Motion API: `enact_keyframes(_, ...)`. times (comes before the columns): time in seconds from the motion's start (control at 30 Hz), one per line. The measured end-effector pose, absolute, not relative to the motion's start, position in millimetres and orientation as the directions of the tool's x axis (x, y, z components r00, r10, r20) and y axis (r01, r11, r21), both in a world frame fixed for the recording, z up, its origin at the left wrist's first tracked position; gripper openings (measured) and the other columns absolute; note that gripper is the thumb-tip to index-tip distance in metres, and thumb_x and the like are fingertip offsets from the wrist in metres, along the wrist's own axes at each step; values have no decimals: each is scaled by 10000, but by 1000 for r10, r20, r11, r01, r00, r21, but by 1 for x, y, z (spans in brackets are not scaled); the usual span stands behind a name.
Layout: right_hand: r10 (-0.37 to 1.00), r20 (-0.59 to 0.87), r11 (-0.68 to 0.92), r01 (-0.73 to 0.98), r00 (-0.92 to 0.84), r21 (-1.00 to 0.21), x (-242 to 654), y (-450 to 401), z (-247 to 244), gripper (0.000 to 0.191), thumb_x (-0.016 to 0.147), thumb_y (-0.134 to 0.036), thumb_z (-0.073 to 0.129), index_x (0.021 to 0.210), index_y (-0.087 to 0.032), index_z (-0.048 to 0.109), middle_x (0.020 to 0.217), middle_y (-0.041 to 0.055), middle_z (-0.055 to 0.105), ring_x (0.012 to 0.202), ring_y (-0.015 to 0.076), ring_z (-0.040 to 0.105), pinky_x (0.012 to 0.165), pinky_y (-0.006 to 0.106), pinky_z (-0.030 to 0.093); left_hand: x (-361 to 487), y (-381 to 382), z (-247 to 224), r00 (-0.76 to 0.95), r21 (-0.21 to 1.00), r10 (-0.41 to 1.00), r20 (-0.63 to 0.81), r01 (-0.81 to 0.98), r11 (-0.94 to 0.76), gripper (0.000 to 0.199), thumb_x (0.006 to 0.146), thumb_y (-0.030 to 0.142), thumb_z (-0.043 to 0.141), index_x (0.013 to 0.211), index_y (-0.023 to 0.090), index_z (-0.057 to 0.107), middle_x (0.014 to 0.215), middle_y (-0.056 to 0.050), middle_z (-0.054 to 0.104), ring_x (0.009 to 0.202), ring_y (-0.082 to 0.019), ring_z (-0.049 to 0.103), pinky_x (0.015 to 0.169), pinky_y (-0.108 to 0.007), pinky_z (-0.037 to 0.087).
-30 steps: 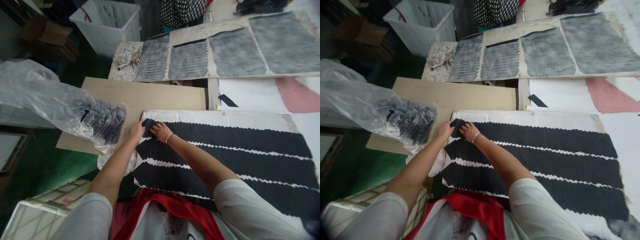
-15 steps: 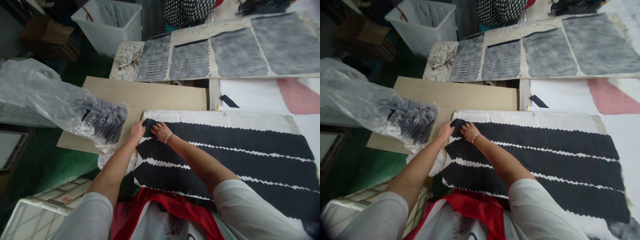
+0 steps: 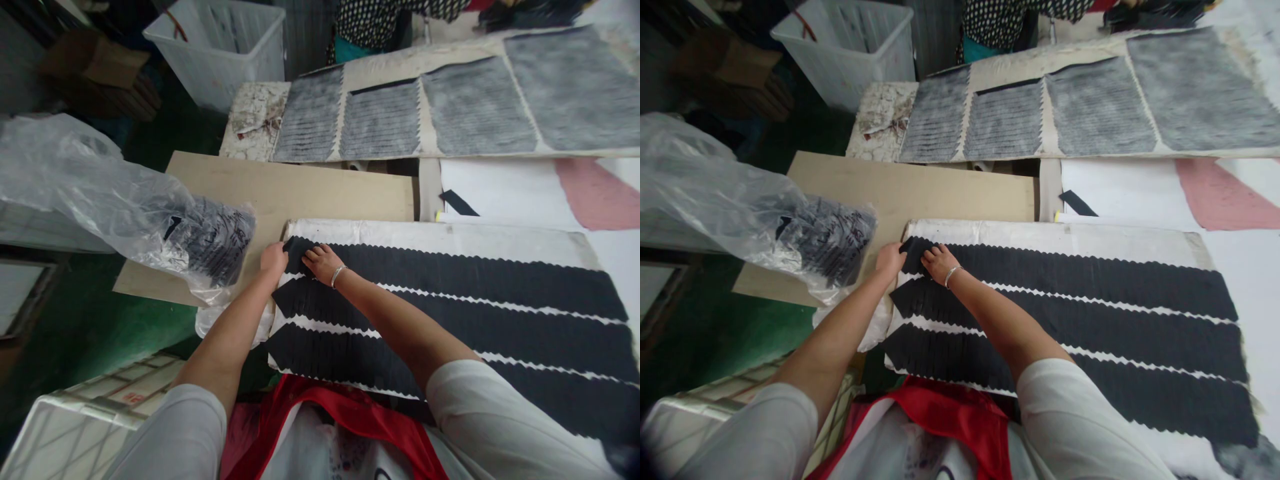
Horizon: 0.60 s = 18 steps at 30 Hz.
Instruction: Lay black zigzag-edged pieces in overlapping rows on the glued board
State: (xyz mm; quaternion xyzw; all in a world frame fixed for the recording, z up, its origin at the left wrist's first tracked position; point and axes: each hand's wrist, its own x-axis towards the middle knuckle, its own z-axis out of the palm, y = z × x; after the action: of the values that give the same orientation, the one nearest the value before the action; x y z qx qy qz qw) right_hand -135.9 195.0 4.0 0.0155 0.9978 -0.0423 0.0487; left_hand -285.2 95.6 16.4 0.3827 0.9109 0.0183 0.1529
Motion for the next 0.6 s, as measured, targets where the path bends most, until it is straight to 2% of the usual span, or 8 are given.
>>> enact_keyframes(0.3, 38, -116, 995, 48, -993, -87, -138, 194, 7, 344, 913, -207, 359, 1181, -167, 572, 1175, 128, 547, 1005, 248, 438, 924, 434, 260, -289, 95, 16, -656, 181, 708, -261, 687, 704, 292, 809, 237, 503, 1036, 144, 662, 1025, -142, 682, 968, -221, 632, 845, -278, 447)
enact_keyframes(0.6, 39, -149, 993, 54, -988, -101, -137, 194, 8, 398, 906, -215, 369, 1283, -181, 492, 1216, 132, 524, 1020, 243, 429, 928, 419, 248, -292, 94, 15, -651, 186, 701, -291, 681, 709, 293, 810, 270, 512, 1038, 167, 665, 1018, -127, 686, 969, -216, 630, 850, -273, 445)
